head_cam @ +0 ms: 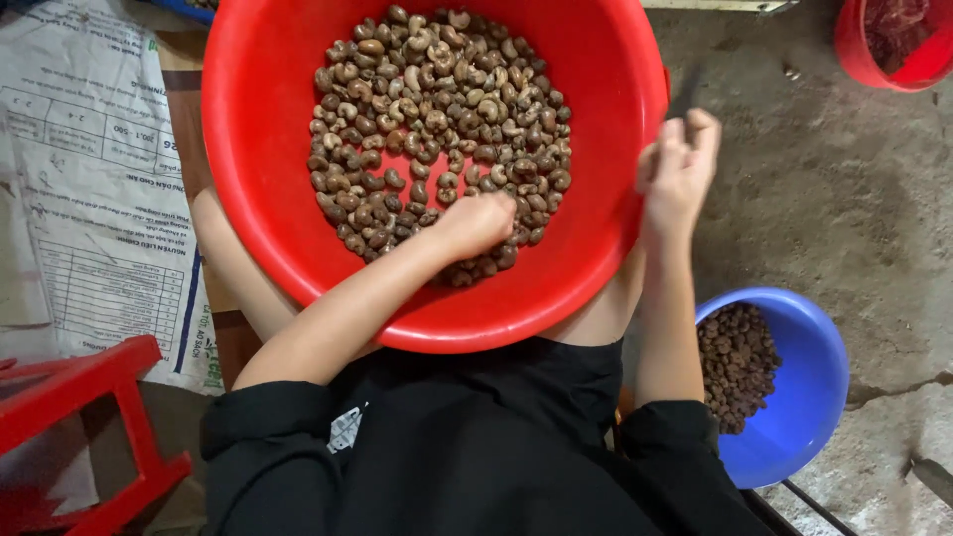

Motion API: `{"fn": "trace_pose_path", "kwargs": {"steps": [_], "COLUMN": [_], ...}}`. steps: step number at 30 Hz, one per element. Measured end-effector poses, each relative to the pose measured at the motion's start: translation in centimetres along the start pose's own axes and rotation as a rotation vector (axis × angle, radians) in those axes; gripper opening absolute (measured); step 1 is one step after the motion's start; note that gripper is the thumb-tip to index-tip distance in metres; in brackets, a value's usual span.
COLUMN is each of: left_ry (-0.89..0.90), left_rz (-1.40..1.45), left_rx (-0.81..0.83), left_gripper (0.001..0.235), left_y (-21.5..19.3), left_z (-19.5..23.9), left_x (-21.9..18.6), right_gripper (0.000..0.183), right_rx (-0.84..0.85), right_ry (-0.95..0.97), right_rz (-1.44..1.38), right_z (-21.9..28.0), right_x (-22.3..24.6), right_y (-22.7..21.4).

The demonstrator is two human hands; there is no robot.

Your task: The person sits cross-legged on the floor with a red basin of cashew nuts on their lap. They use a knife to peel the outer layer off individual cashews, placing the peeled nuts into a blue basin on the floor.

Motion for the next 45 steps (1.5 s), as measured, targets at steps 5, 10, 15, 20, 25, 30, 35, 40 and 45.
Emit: {"fn": "trace_pose_path", "kwargs": {"steps": [5,10,15,20,25,30,35,40,45], "left_ry": [-0.492,-0.376,-0.377,-0.281,-0.24,-0.209,-0.219,-0.259,-0.31], "left_rz": [1.46,1.426,1.043,0.833,0.6,0.489,0.632,1.176,1.351], "left_rx": [-0.079,-0.408,-0.492,-0.436,-0.47,-0.483,-0.488,-0.567,-0.571], "left_gripper": [0.028,0.039,0.031,0.029,0.025,0.024,0.022,0.021,0.024], "left_y": [-9.3,-15.8,-20.9,-22.7,-23.9,-24.9,-24.8,-23.2,-20.3], "left_z": [0.5,3.7,5.5,5.3,5.7,5.7,5.4,5.1,4.9], "left_x": [3.3,5.6,5.1,3.3,2.1,1.0,1.3,2.1,2.8], "right_gripper": [0.023,0.023,0.021,0.018,0.02,0.02,0.02,0.017,0.019], "right_rx": [0.341,0.55,0.514,0.378,0.361,0.328,0.271,0.285,0.386], "right_ry": [-0.06,-0.069,-0.371,-0.559,-0.771,-0.807,-0.802,-0.689,-0.623], "right_rz": [0.484,0.794,1.035,1.219,1.189,1.194,1.231,1.151,1.004], "right_z": [3.8,5.6,6.9,6.4,7.3,7.5,7.3,6.6,7.5], "right_x": [5.0,4.2,3.7,4.2,5.1,5.4,5.0,5.6,4.4], "right_y": [8.1,12.4,14.2,14.0,14.2,14.5,14.1,14.0,13.5]}}
Point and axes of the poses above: each hand's wrist, its own z-axis away from the middle knuckle, its own y-axis out of the palm, x = y × z, the point moved 10 cm from there along -z, towards the middle knuckle, and after that the axes turned 3 degrees about x, right-handed, at the moved point
